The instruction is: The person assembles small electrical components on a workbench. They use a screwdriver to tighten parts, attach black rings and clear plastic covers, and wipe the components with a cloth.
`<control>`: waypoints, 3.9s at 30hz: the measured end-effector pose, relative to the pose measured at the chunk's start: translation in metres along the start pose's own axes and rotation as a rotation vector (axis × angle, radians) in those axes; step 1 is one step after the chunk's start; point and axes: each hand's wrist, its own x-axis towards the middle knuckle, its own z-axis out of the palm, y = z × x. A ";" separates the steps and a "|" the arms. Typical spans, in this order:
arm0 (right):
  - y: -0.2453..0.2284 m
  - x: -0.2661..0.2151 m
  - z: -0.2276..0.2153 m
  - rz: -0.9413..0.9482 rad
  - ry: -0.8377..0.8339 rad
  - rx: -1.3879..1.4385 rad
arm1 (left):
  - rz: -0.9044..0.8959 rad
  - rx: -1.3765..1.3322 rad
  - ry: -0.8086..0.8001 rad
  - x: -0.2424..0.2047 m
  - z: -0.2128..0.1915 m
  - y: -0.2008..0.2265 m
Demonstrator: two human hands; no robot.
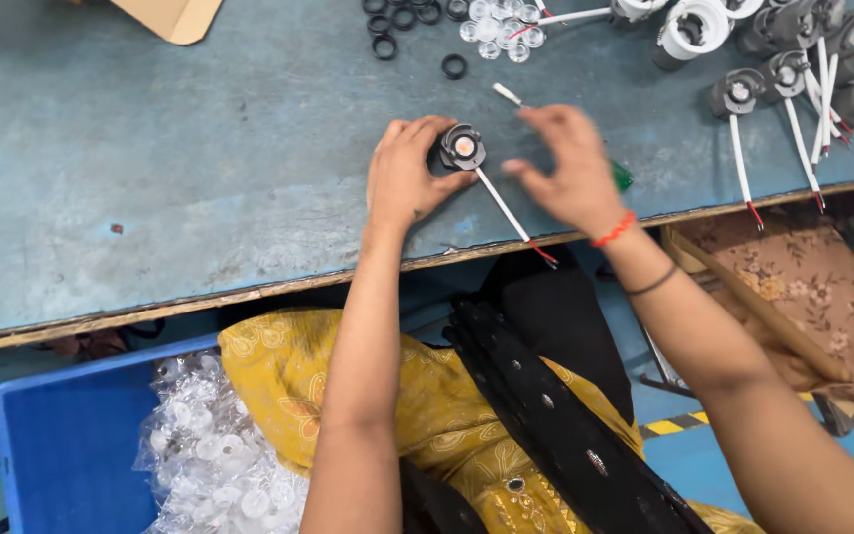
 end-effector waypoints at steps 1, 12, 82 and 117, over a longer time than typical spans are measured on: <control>0.010 -0.007 -0.008 -0.049 0.094 -0.162 | -0.098 -0.043 -0.027 -0.002 0.000 0.000; 0.052 -0.043 -0.011 0.159 -0.019 -0.223 | -0.393 -1.100 0.201 -0.019 0.003 -0.039; -0.004 -0.053 0.046 0.539 0.049 1.108 | -0.718 -1.884 0.446 -0.035 -0.018 -0.038; -0.012 -0.050 0.042 0.566 0.022 1.040 | -0.751 -1.868 0.444 -0.044 -0.017 -0.055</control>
